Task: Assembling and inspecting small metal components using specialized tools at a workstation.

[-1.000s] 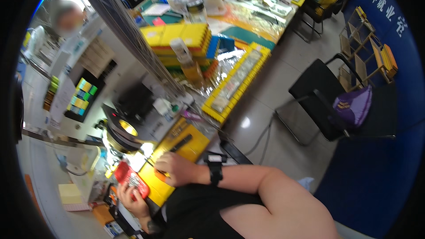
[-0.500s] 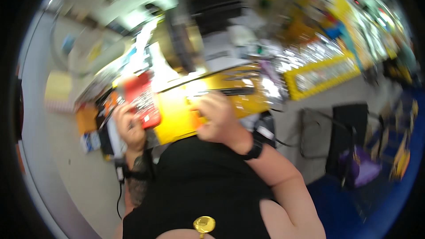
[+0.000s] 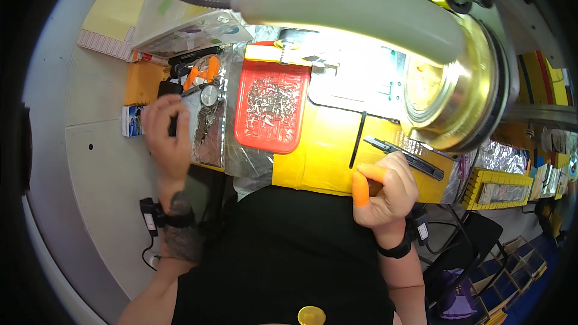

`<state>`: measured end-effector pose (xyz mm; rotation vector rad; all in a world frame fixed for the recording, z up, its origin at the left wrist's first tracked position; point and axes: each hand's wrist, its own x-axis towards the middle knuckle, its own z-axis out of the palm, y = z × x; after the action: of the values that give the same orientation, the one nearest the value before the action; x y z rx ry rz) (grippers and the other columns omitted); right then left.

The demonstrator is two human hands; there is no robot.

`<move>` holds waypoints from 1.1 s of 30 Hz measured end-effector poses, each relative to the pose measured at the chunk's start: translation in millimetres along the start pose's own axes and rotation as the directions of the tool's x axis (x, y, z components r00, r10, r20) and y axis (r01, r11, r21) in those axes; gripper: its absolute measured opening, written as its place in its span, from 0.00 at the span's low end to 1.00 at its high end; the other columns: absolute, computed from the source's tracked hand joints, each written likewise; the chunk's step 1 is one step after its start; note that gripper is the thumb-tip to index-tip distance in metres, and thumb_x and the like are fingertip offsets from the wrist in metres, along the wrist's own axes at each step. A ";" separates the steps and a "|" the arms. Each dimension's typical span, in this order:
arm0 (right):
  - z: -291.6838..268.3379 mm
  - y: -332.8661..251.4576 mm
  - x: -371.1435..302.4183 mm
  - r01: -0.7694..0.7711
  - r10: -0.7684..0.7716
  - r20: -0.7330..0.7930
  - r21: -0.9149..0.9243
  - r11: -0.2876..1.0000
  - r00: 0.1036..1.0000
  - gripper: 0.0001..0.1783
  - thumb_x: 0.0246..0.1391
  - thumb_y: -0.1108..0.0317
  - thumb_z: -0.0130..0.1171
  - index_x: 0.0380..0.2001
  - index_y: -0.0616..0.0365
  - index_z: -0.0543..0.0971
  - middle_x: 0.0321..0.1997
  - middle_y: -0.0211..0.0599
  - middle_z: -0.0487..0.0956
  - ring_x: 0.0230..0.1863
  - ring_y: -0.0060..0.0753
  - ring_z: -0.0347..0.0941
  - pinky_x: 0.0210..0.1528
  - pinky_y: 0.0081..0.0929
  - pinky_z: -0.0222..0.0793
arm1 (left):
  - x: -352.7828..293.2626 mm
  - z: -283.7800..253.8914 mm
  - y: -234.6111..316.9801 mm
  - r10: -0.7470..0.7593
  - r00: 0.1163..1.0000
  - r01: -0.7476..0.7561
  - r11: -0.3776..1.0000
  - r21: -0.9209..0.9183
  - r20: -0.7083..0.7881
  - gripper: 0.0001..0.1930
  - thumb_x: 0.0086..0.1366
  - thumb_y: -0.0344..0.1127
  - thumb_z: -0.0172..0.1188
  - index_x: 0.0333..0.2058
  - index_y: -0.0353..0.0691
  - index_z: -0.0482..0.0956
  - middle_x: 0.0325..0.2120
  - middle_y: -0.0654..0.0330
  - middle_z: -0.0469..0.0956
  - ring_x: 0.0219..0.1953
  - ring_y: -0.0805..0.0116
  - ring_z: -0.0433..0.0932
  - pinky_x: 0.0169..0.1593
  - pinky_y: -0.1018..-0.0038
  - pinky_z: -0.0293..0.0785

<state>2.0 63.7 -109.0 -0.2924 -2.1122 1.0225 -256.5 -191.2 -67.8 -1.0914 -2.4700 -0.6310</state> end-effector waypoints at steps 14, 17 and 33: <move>0.0 -3.8 0.2 -0.064 0.063 -0.030 -0.034 0.997 0.998 0.06 0.50 0.79 0.68 0.30 0.62 0.80 0.22 0.37 0.72 0.23 0.36 0.66 0.27 0.27 0.60 | 9.3 -19.4 -33.2 -0.086 0.992 0.084 0.996 0.021 0.093 0.10 0.61 0.27 0.67 0.41 0.37 0.84 0.39 0.55 0.78 0.45 0.52 0.74 0.51 0.61 0.70; -0.6 -3.2 -3.7 -0.085 0.084 -0.031 -0.032 0.996 0.996 0.06 0.50 0.78 0.68 0.30 0.62 0.79 0.23 0.38 0.73 0.23 0.37 0.67 0.27 0.27 0.60 | 6.8 -6.9 -35.5 -0.071 0.988 0.066 0.997 0.037 0.138 0.10 0.61 0.27 0.67 0.43 0.35 0.85 0.37 0.55 0.78 0.43 0.52 0.75 0.49 0.62 0.71; 0.1 -6.2 3.7 -0.073 0.073 -0.010 -0.047 0.996 0.997 0.07 0.50 0.78 0.69 0.30 0.61 0.79 0.23 0.39 0.73 0.23 0.39 0.68 0.28 0.28 0.62 | 21.8 7.9 -32.7 -0.006 0.980 0.008 1.000 -0.010 0.201 0.12 0.58 0.26 0.69 0.42 0.39 0.85 0.36 0.57 0.79 0.42 0.53 0.75 0.47 0.59 0.70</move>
<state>0.0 61.5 -102.4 -0.3994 -2.1339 1.0120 -296.3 -193.6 -71.8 -1.2050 -2.6442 -0.5604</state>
